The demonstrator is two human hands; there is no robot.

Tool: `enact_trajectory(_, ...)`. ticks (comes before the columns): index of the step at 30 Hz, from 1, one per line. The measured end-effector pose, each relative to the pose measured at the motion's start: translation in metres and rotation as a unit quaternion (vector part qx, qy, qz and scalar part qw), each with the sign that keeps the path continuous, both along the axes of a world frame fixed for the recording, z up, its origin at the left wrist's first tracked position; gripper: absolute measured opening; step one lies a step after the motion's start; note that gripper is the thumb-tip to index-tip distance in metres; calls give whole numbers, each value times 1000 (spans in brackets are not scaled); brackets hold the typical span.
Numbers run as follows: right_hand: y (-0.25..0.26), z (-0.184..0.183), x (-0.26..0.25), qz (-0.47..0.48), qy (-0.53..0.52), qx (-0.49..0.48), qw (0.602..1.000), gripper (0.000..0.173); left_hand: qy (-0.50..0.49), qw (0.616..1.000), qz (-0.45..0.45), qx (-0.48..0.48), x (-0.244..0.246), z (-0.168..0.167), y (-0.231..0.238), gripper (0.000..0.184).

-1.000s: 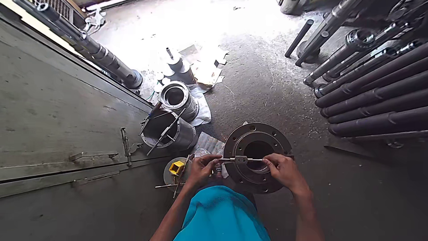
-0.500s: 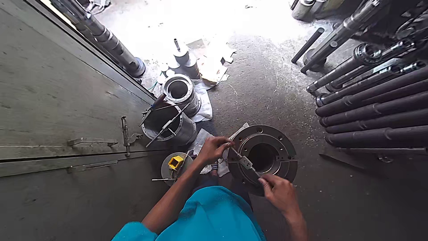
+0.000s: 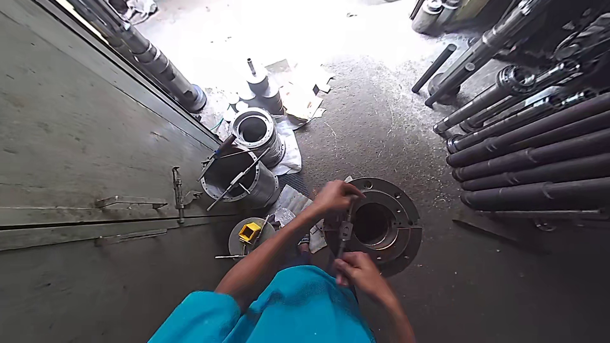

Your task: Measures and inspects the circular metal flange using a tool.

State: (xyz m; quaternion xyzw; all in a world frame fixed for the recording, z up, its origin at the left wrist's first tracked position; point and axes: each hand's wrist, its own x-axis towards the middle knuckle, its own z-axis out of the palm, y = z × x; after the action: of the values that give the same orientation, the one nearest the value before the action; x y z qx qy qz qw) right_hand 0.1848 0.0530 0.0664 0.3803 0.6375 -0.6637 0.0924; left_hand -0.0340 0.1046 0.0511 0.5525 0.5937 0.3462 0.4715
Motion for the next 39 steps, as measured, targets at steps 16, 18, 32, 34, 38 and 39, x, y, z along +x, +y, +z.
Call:
enact_trajectory(16, 62, 10, 20, -104, 85, 517, 845, 29, -25, 996, 69, -42, -50, -11, -141, 35)
enact_trajectory(18, 85, 4, 36, -24, 13, 520, 854, 37, -175, 972, 155, -35, -26, -17, -160, 31)
enact_trajectory(32, -8, -8, 23, 1, -19, 517, 856, 45, -176, 972, 152, -24, -18, -19, -32, 24)
enact_trajectory(34, 22, 2, 38, 19, -51, 481, 875, 41, -145, 969, 200, -12, -25, -22, -67, 22)
enact_trajectory(38, 83, 1, 32, 8, -48, 467, 883, 33, -150, 948, 279, 4, 5, -21, -152, 18)
enact_trajectory(39, 94, -1, 26, 15, -41, 468, 882, 32, -183, 938, 295, -1, 18, -19, -166, 18)
